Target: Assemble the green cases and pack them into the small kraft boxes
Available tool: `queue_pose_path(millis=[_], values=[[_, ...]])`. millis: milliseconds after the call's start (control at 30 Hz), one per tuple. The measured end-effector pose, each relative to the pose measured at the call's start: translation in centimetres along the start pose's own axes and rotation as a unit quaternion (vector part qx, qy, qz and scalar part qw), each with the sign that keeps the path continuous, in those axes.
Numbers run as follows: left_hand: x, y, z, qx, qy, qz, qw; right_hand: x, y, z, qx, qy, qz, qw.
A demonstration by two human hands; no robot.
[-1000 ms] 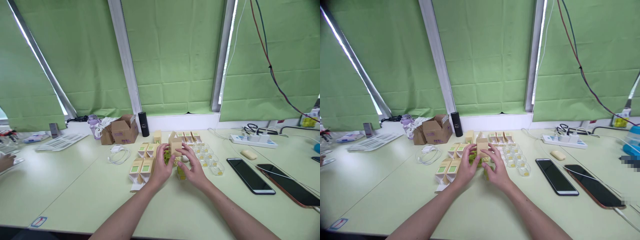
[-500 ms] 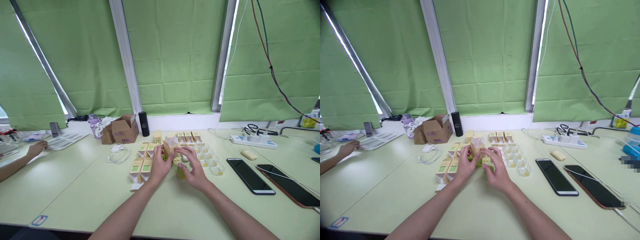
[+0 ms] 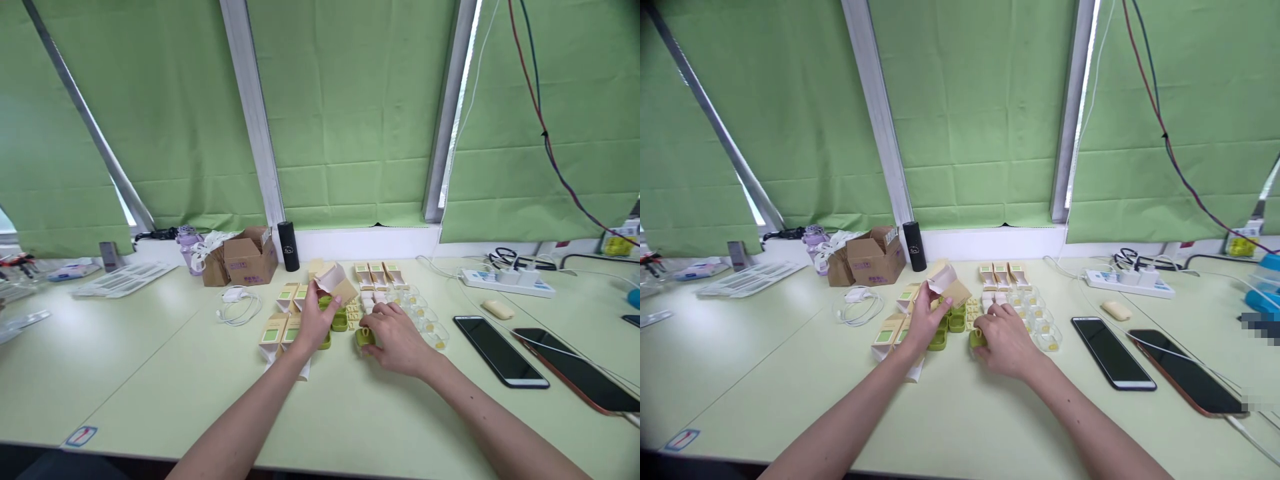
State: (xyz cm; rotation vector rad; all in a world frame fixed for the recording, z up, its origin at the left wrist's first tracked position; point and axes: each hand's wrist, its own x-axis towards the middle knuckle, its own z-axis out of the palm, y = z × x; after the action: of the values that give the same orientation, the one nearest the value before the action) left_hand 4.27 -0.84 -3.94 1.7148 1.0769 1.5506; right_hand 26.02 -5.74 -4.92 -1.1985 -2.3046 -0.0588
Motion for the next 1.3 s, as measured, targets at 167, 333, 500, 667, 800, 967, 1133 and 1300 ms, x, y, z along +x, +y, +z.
queue_pose_path(millis=[167,333,500,667,800,967,1133,1300], values=[[0.2,1.0,-1.2,0.027,-0.099,0.013,0.995,-0.7,1.6,-0.2,0.002,-0.007,0.013,1.0],[-0.6,1.4,-3.0,0.129,-0.18,0.025,0.975,-1.2,2.0,-0.3,0.021,-0.007,0.039,0.999],[-2.3,0.5,-3.9,0.213,-0.187,0.066,0.957,-1.4,2.1,-0.4,0.017,-0.021,0.047,0.999],[-3.2,-0.2,-3.6,0.235,-0.208,0.093,0.945,-1.5,2.1,-0.4,0.007,-0.022,0.046,0.999],[-3.6,1.1,-3.0,0.279,-0.214,0.049,0.935,-1.6,2.0,-0.5,0.008,-0.026,0.044,0.999],[-3.8,4.1,-3.1,0.308,-0.224,0.018,0.925,-1.7,1.8,-0.8,0.004,-0.042,0.052,0.998],[-3.7,5.3,-4.1,0.284,-0.234,0.046,0.929,-1.6,1.7,-0.9,0.003,-0.043,0.051,0.998],[-3.7,5.1,-4.5,0.307,-0.274,0.124,0.903,-1.6,1.7,-0.8,0.009,-0.04,0.051,0.998]])
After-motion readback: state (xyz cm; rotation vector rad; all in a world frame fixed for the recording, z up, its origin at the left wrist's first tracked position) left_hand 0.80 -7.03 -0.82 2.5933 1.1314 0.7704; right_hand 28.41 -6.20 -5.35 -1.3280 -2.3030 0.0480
